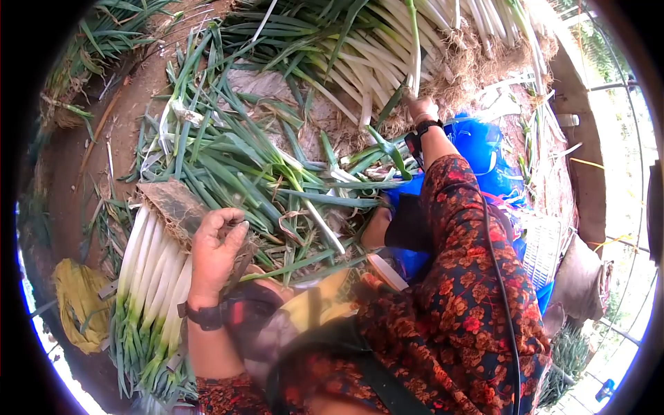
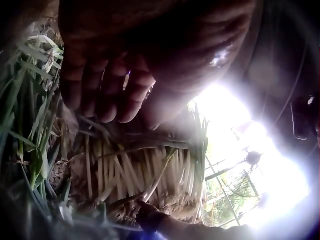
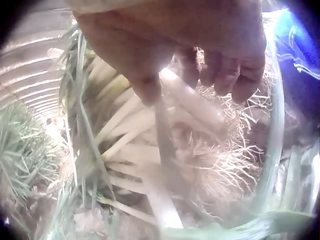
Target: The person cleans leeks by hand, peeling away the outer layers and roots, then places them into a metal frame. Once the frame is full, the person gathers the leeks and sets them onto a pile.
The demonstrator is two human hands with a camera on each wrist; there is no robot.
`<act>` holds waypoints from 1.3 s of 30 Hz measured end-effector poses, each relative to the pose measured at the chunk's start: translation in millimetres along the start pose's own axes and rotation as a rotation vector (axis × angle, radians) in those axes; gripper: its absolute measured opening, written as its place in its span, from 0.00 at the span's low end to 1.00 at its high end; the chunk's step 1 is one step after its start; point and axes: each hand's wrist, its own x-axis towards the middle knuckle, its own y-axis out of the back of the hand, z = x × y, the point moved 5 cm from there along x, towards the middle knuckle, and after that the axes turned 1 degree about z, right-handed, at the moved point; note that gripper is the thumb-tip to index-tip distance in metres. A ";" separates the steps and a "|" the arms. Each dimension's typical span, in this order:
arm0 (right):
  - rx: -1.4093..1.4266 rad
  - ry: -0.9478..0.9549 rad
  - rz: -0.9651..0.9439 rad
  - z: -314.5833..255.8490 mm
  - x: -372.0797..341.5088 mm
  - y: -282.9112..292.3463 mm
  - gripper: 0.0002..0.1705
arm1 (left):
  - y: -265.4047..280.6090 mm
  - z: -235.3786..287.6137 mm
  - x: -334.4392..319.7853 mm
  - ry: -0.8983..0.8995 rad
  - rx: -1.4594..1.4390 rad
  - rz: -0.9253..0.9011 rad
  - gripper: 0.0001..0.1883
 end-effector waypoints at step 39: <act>-0.601 0.787 -0.636 -85.3 -90.0 -78.0 0.36 | 10.3 5.8 15.0 -0.111 0.130 0.089 0.10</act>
